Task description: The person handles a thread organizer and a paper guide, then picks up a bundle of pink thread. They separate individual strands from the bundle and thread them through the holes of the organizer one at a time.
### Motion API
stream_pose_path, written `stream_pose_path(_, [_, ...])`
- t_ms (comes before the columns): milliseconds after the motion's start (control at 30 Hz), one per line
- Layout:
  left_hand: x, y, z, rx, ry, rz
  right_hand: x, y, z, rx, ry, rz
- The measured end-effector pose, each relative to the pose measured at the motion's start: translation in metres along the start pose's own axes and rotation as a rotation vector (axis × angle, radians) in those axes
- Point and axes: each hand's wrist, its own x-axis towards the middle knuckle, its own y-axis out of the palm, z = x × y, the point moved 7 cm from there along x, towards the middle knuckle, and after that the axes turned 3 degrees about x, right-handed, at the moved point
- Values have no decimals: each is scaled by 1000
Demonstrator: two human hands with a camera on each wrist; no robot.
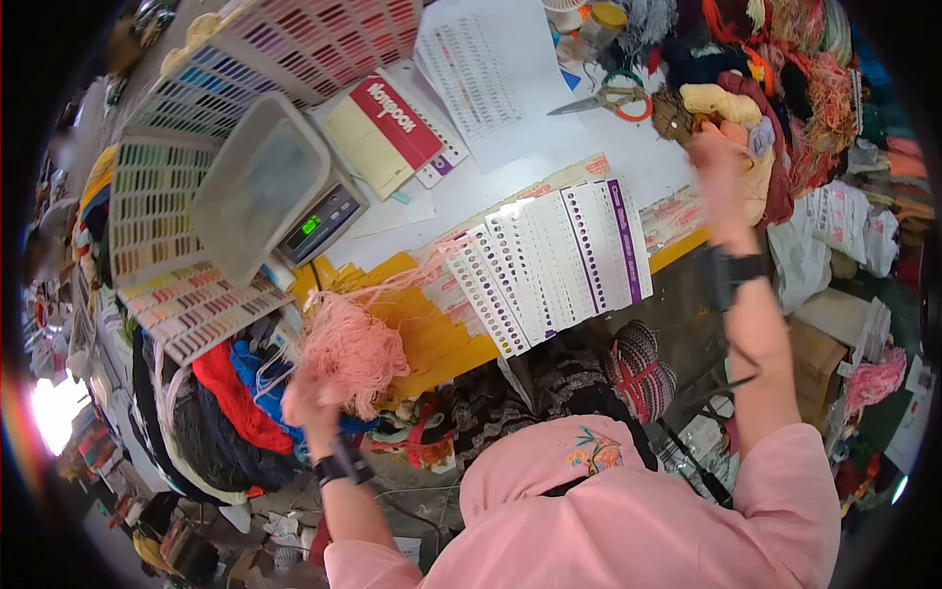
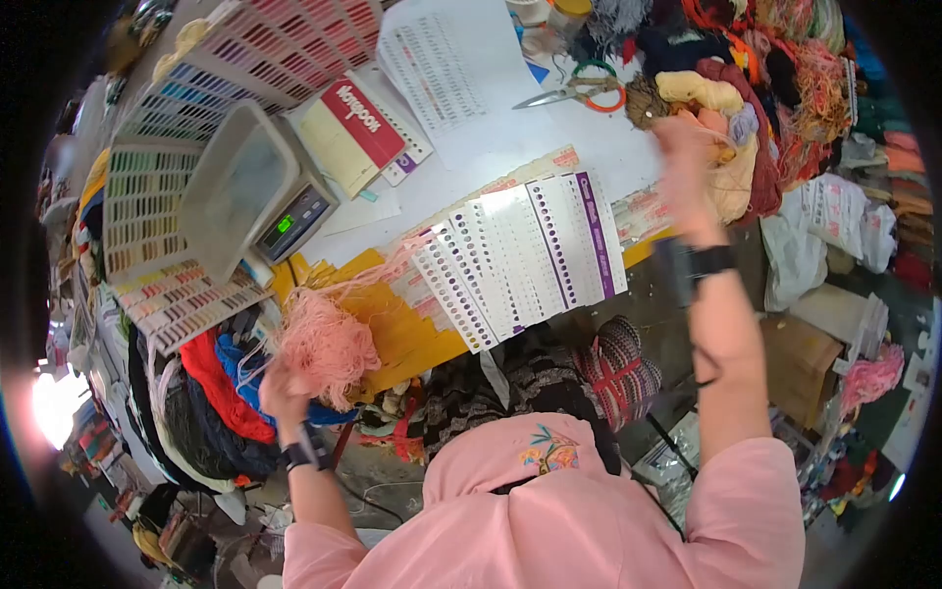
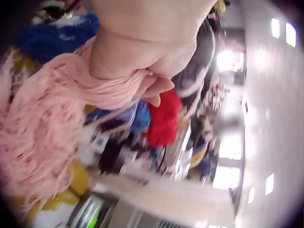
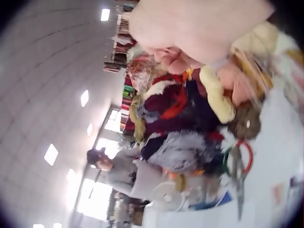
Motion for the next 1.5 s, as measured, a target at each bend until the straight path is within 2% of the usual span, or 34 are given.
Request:
stream_pose_path(33, [12,35,56,-436,-299,118,-23,33,-45,157,163,51])
stream_pose_path(67, [11,98,33,-555,-458,178,-48,82,-45,-92,239,187])
stream_pose_path(100, [6,162,6,-665,-627,220,-70,117,-90,56,452,200])
stream_pose_path(167, [12,248,-18,-829,-723,443,-102,169,-111,-118,410,271])
stream_pose_path(233, [21,299,-27,-665,-670,353,-124,202,-119,-111,434,316])
stream_pose_path(333, [30,345,-43,-323,-611,329,-138,222,-111,-234,81,225])
stream_pose_path(367, [36,354,-43,-176,-546,350,-141,225,-110,-280,0,262])
stream_pose_path(433, [44,367,-45,117,-408,393,-148,228,-106,-367,-164,337])
stream_pose_path(467, [48,368,-46,191,-329,357,-151,229,-110,-365,-140,382])
stream_pose_path(567, [48,367,-45,248,-249,401,-145,218,-108,-357,-207,350])
stream_pose_path(667, [38,356,-36,298,-306,408,-141,220,-98,-388,-296,363])
stream_pose_path(767, [36,359,-26,-73,-338,358,-156,238,-80,-440,-323,547])
stream_pose_path(800, [37,359,-26,-69,-338,355,-161,239,-78,-477,-377,545])
stream_pose_path(967, [40,367,-23,-24,-340,366,-156,239,-103,-308,-241,594])
stream_pose_path(1067, [51,361,-16,155,-204,362,-154,237,-97,-312,-232,549])
stream_pose_path(1167, [37,336,-30,-348,-510,278,-150,235,-92,-300,-259,499])
stream_pose_path(1267, [21,334,-68,-1147,-745,525,-151,235,-106,-248,-221,537])
stream_pose_path(1300, [21,336,-57,-1036,-748,603,-149,236,-107,-227,-204,567])
stream_pose_path(1367, [22,347,-23,-816,-747,752,-146,233,-114,-49,40,595])
stream_pose_path(1400, [26,353,-24,-470,-608,749,-145,233,-118,37,161,607])
stream_pose_path(1467, [31,369,-35,204,-306,692,-144,234,-119,5,72,566])
stream_pose_path(1500, [33,361,-37,299,-349,663,-142,235,-117,-9,28,545])
